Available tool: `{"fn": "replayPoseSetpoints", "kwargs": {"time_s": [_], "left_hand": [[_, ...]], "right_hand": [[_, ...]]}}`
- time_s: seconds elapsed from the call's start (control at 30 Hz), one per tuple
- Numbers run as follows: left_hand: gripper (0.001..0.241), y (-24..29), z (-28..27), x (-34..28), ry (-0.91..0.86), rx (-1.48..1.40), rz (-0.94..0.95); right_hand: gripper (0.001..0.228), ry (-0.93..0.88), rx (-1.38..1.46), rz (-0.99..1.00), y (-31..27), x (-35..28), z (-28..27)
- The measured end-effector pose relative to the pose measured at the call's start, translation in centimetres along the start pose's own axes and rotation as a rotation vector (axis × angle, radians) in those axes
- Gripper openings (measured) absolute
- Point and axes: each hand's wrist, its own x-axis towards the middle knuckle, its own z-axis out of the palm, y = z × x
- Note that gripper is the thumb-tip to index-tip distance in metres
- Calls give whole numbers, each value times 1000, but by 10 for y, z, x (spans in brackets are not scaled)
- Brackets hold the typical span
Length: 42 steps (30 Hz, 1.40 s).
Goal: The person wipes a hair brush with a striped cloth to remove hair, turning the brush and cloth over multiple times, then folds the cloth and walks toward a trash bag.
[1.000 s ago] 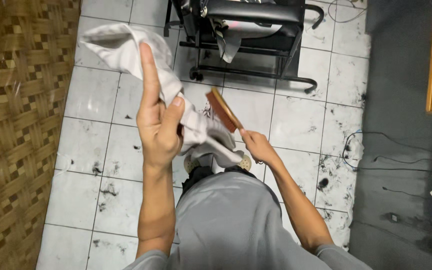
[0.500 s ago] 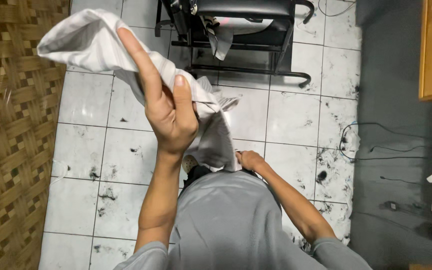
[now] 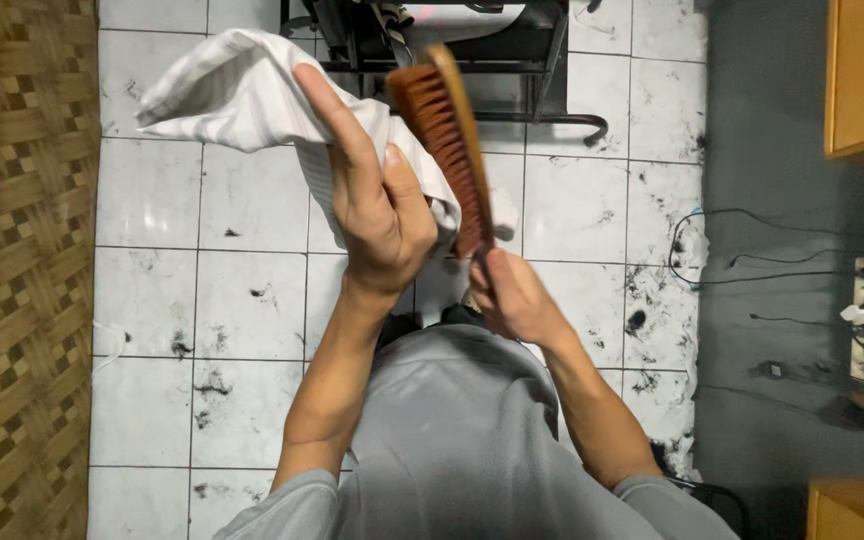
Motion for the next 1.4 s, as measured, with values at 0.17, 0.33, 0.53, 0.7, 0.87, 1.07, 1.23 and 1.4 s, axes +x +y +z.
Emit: {"fn": "replayPoseSetpoints", "kwargs": {"time_s": [0.17,0.33,0.53,0.7,0.87,1.07,1.23,1.4], "left_hand": [[64,-5,-16,7,109,26,-30],[66,-13,-26,-2,146,39,-87],[65,-15,-16,-41,114,50,-192],[67,-12,2,-79,62,15,-284],[73,-16,-7,-94,36,143,-360],[61,-49,-32,-99,-58,221,-588],[23,-59,-39,-111,-424,171,-463],[43,-36,-25,-114,-659,190,-330]], "right_hand": [[55,37,-898,210,178,45,-49],[66,55,-1208,595,254,34,-105],[47,645,-733,312,96,46,-43],[56,356,-558,-555,-7,33,29],[25,469,-559,-349,32,47,26],[6,408,-571,-240,62,39,-30],[8,270,-386,-272,44,31,-38],[45,38,-417,-120,-3,23,-41]]}}
